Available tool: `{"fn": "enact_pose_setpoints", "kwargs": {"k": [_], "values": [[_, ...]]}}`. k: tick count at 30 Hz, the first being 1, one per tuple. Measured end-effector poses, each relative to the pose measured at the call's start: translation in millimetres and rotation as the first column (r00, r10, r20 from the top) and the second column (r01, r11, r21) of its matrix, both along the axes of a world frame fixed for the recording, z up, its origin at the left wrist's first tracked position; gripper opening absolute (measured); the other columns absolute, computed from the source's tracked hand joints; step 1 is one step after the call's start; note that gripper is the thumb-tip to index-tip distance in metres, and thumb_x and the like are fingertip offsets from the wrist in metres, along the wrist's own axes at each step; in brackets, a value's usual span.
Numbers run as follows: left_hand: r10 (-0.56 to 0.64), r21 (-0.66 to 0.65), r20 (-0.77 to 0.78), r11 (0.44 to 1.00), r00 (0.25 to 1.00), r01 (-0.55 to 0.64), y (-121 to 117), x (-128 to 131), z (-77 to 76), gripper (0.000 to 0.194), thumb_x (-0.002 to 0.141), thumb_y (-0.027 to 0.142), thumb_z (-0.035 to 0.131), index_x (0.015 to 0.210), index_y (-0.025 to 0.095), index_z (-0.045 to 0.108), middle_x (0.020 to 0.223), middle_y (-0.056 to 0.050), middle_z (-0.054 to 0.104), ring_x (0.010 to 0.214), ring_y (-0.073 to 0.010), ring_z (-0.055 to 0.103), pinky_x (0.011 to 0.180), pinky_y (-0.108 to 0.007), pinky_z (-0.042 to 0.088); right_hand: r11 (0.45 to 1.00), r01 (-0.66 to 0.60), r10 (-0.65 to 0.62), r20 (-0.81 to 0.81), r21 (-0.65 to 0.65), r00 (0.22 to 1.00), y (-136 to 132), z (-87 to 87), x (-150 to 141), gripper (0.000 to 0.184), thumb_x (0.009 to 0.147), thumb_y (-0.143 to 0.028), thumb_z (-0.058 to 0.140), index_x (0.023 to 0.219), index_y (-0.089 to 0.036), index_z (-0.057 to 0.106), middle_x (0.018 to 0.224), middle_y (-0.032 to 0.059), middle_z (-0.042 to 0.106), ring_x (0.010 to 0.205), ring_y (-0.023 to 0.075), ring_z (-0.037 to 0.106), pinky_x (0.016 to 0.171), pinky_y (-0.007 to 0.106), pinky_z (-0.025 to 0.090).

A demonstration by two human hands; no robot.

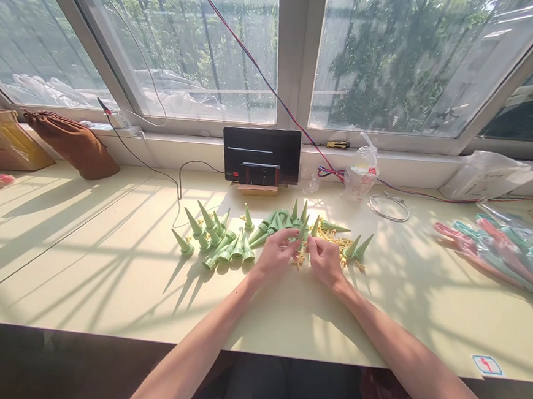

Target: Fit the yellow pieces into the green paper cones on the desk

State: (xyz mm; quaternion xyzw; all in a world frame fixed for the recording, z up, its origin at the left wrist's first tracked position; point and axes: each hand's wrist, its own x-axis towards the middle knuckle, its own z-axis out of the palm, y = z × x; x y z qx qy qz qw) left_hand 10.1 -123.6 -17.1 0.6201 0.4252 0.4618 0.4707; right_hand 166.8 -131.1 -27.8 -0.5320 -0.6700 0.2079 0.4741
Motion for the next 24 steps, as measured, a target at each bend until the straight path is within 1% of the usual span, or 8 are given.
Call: {"fn": "enact_pose_setpoints", "kwargs": {"k": [5,10,12,14,16,19,22,24], "values": [[0.028,0.0,-0.013,1.0,1.0,-0.028,0.6,0.3,-0.7,0.04,0.083,0.046,0.066,0.11,0.016,0.066,0.111,-0.011,0.069,0.063,-0.0147,0.069,0.059,-0.027,0.057,1.0,0.004,-0.005,-0.025,-0.03,1.0,0.2,0.8,-0.4,0.054,0.097,-0.053,0.041,0.054,-0.02,0.049,0.044,-0.0025,0.04,0.045,0.0133,0.039,0.05,0.029,0.03],[0.074,-0.023,-0.028,0.997,0.997,-0.074,2.4,-1.0,-0.1,0.042,0.082,0.049,0.067,0.107,0.015,0.065,0.103,-0.01,0.069,0.052,-0.0109,0.062,0.049,-0.025,0.051,0.997,-0.034,0.031,-0.048,-0.07,0.998,-1.6,2.9,-1.8,0.053,0.097,-0.056,0.042,0.058,-0.02,0.049,0.05,-0.0008,0.051,0.048,0.0139,0.046,0.052,0.028,0.034],[0.086,-0.042,-0.01,0.995,0.996,-0.086,2.9,-1.2,0.3,0.043,0.081,0.05,0.068,0.106,0.016,0.065,0.102,-0.01,0.069,0.05,-0.0099,0.06,0.047,-0.024,0.049,0.997,-0.037,0.033,-0.064,-0.063,0.997,-2.6,4.1,-2.3,0.047,0.095,-0.056,0.045,0.066,-0.02,0.054,0.056,0.0003,0.058,0.051,0.0149,0.05,0.054,0.028,0.038],[0.116,-0.065,0.008,0.991,0.993,-0.115,3.2,-1.2,1.0,0.042,0.08,0.05,0.068,0.103,0.015,0.065,0.101,-0.01,0.069,0.049,-0.0093,0.059,0.045,-0.024,0.048,0.998,-0.037,0.032,-0.088,-0.058,0.996,-3.2,5.0,-2.7,0.039,0.093,-0.054,0.05,0.081,-0.019,0.061,0.065,0.0017,0.064,0.055,0.0161,0.055,0.057,0.029,0.042],[0.157,-0.094,0.024,0.983,0.987,-0.155,3.5,-1.3,2.4,0.041,0.079,0.05,0.069,0.099,0.014,0.066,0.099,-0.01,0.07,0.049,-0.009,0.058,0.045,-0.024,0.047,0.998,-0.043,0.037,-0.103,-0.055,0.994,-3.4,5.2,-2.8,0.036,0.091,-0.052,0.055,0.099,-0.018,0.064,0.075,0.0033,0.069,0.057,0.0163,0.058,0.059,0.029,0.045],[0.192,-0.142,0.042,0.973,0.98,-0.185,3.4,-1.9,6.3,0.038,0.077,0.048,0.071,0.094,0.014,0.066,0.083,-0.006,0.069,0.048,-0.0086,0.054,0.046,-0.024,0.045,0.997,-0.068,0.065,-0.08,-0.039,0.995,-2.6,3.8,-2.2,0.036,0.092,-0.047,0.055,0.113,-0.019,0.065,0.087,0.0051,0.071,0.057,0.0155,0.058,0.06,0.03,0.047],[0.185,-0.183,0.053,0.968,0.981,-0.173,2.1,-2.6,10.6,0.035,0.077,0.047,0.072,0.089,0.014,0.068,0.061,0.0,0.061,0.044,-0.0084,0.049,0.046,-0.023,0.041,0.997,-0.082,0.082,-0.023,-0.002,0.996,-0.9,1.6,-1.1,0.035,0.095,-0.044,0.052,0.112,-0.02,0.068,0.092,0.0067,0.071,0.064,0.0172,0.06,0.062,0.031,0.048],[0.172,-0.199,0.057,0.967,0.983,-0.158,1.2,-3.0,12.2,0.034,0.077,0.047,0.071,0.086,0.015,0.069,0.052,0.003,0.054,0.042,-0.0087,0.046,0.044,-0.023,0.038,0.996,-0.086,0.086,0.0,0.022,0.996,0.4,0.4,-0.5,0.034,0.095,-0.044,0.05,0.108,-0.019,0.07,0.094,0.0078,0.071,0.068,0.0187,0.061,0.063,0.032,0.049]]}}
